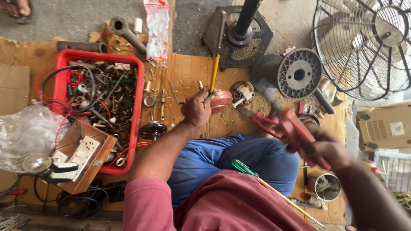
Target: The person sits on the floor and repairs a disassembled fan motor. They use a test light to check the electrical connections, then use a hammer and a pencil to tap and adjust the motor housing. Finally, they use pliers to strip and connect wires to the motor terminals.
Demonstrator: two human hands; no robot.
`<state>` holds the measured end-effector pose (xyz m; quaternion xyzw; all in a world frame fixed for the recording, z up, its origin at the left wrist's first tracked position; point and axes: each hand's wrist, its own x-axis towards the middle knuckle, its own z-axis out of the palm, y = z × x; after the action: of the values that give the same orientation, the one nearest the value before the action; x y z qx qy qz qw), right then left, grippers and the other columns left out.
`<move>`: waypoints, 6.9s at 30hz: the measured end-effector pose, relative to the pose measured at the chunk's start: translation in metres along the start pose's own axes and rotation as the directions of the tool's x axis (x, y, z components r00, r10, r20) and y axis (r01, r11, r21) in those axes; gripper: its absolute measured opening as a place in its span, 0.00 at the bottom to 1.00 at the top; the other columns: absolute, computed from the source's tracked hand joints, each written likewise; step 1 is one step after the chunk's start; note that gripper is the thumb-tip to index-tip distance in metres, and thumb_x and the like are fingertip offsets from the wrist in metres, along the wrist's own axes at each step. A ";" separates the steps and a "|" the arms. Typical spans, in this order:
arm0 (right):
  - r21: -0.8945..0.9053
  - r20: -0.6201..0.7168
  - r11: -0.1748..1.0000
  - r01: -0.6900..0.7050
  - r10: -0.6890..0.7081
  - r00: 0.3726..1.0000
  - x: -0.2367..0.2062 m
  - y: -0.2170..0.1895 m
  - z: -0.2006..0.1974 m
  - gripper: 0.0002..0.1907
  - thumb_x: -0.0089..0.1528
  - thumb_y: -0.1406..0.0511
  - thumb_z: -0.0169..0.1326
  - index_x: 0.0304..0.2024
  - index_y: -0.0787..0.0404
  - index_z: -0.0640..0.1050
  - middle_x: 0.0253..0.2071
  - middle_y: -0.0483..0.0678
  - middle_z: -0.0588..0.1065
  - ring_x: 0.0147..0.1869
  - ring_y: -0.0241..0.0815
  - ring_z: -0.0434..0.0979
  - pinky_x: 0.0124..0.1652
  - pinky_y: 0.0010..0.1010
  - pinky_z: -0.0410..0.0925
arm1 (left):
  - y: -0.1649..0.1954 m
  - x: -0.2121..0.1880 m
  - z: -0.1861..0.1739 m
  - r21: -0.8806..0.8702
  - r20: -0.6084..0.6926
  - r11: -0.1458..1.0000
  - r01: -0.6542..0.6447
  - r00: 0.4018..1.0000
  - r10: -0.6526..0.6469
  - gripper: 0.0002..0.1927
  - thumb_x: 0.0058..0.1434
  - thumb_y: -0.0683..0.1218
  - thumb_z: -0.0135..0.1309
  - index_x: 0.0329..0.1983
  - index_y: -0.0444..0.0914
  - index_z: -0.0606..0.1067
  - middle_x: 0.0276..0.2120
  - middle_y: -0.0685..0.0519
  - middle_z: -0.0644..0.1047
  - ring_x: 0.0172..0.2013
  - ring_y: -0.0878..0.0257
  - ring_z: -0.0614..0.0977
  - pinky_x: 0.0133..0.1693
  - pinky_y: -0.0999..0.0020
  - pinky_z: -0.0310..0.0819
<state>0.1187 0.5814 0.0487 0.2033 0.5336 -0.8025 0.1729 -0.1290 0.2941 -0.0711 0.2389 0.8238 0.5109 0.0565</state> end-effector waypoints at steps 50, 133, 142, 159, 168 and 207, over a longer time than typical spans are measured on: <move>-0.935 -0.195 0.237 -0.264 0.276 0.941 0.129 0.039 -0.018 0.36 0.46 0.60 0.63 0.60 0.40 0.76 0.40 0.51 0.80 0.49 0.53 0.81 0.47 0.46 0.73 | -0.003 0.041 0.034 0.060 0.048 0.996 -0.073 0.996 0.070 0.05 0.69 0.36 0.56 0.44 0.37 0.79 0.37 0.47 0.82 0.39 0.58 0.85 0.44 0.65 0.77; -0.961 -0.232 0.242 -0.131 -0.456 0.859 0.014 -0.222 0.168 0.28 0.62 0.59 0.65 0.61 0.60 0.74 0.41 0.53 0.77 0.41 0.45 0.79 0.38 0.35 0.71 | -0.002 -0.010 -0.024 -0.136 0.096 0.988 -0.075 0.992 0.088 0.08 0.66 0.38 0.57 0.47 0.41 0.77 0.43 0.49 0.84 0.44 0.54 0.88 0.45 0.64 0.82; -0.675 -0.724 0.362 -0.642 -0.158 0.672 0.055 -0.239 0.178 0.30 0.58 0.40 0.62 0.49 0.54 0.80 0.28 0.48 0.73 0.25 0.41 0.73 0.25 0.41 0.66 | 0.000 -0.010 -0.025 -0.096 0.101 0.993 -0.069 0.992 0.078 0.10 0.65 0.38 0.59 0.48 0.41 0.78 0.42 0.48 0.84 0.44 0.54 0.87 0.44 0.64 0.82; -0.987 -0.029 -0.130 -0.099 -0.459 0.888 0.020 -0.220 0.176 0.21 0.63 0.57 0.64 0.55 0.57 0.79 0.39 0.54 0.79 0.38 0.47 0.80 0.37 0.37 0.72 | 0.013 -0.017 -0.021 -0.155 0.095 0.986 -0.067 0.992 0.082 0.08 0.66 0.38 0.57 0.47 0.40 0.78 0.42 0.50 0.85 0.44 0.56 0.88 0.45 0.64 0.82; -0.989 -0.107 0.144 -0.037 -0.514 0.851 0.010 -0.222 0.151 0.23 0.61 0.57 0.65 0.56 0.59 0.79 0.40 0.53 0.80 0.38 0.45 0.80 0.38 0.36 0.73 | 0.012 -0.012 -0.017 -0.117 0.108 0.988 -0.105 0.987 0.118 0.10 0.65 0.37 0.59 0.48 0.39 0.79 0.41 0.46 0.84 0.42 0.52 0.87 0.44 0.63 0.82; -0.948 0.314 -0.129 0.291 -0.538 0.782 0.005 -0.224 0.155 0.28 0.55 0.67 0.66 0.59 0.59 0.80 0.38 0.49 0.78 0.37 0.44 0.79 0.35 0.35 0.71 | 0.018 -0.010 -0.012 0.009 0.085 0.995 -0.103 0.991 0.101 0.12 0.64 0.43 0.60 0.51 0.45 0.81 0.40 0.45 0.84 0.40 0.50 0.87 0.40 0.61 0.81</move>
<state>-0.0185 0.5200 0.2761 -0.0815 0.9755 -0.1976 -0.0516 -0.1178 0.2865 -0.0512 0.3024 0.8109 0.4970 0.0634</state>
